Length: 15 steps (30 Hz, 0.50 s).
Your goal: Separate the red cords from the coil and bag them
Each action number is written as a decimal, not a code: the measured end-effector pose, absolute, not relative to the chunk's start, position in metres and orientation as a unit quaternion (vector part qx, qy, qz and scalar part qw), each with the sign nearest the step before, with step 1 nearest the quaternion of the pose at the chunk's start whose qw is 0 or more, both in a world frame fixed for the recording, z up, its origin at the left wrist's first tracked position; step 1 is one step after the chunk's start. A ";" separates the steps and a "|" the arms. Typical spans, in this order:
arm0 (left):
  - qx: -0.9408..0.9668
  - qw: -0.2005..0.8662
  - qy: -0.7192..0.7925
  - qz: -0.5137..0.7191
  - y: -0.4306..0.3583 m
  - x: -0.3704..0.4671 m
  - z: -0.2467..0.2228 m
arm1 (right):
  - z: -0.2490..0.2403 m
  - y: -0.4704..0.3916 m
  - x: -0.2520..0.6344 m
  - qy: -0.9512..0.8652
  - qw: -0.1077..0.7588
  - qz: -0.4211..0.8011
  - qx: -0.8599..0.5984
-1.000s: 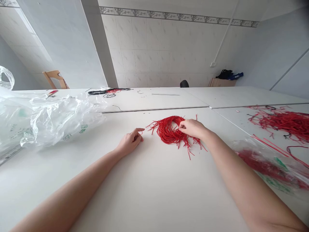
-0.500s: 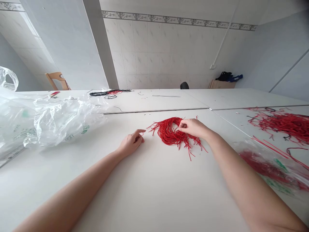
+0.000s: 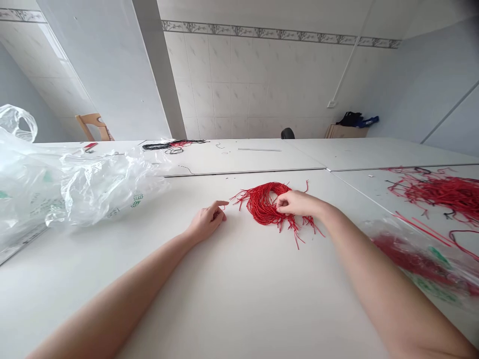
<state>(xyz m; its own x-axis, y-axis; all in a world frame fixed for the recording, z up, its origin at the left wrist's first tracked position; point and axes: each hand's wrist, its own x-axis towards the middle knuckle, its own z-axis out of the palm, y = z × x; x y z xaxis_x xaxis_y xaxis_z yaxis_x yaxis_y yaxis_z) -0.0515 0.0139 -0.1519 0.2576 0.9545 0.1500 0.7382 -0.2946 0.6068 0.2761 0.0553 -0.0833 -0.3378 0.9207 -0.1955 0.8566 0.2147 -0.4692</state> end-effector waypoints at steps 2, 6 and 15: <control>0.764 0.213 0.553 0.253 0.014 -0.052 -0.153 | -0.071 0.061 0.288 -0.766 0.110 0.283 -0.567; 0.767 0.211 0.550 0.253 0.015 -0.053 -0.154 | -0.034 0.079 0.310 -0.650 0.409 0.361 -0.528; 0.762 0.217 0.552 0.262 0.016 -0.055 -0.156 | 0.067 0.099 0.304 -0.557 0.656 0.299 -0.413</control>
<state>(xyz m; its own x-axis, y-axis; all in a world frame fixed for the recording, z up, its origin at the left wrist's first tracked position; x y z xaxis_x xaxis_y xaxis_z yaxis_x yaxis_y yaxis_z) -0.0548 0.0159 -0.1563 0.2537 0.9540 0.1597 0.7273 -0.2970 0.6187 0.3041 0.0988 0.0673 0.2012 0.8518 0.4836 0.0676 0.4805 -0.8744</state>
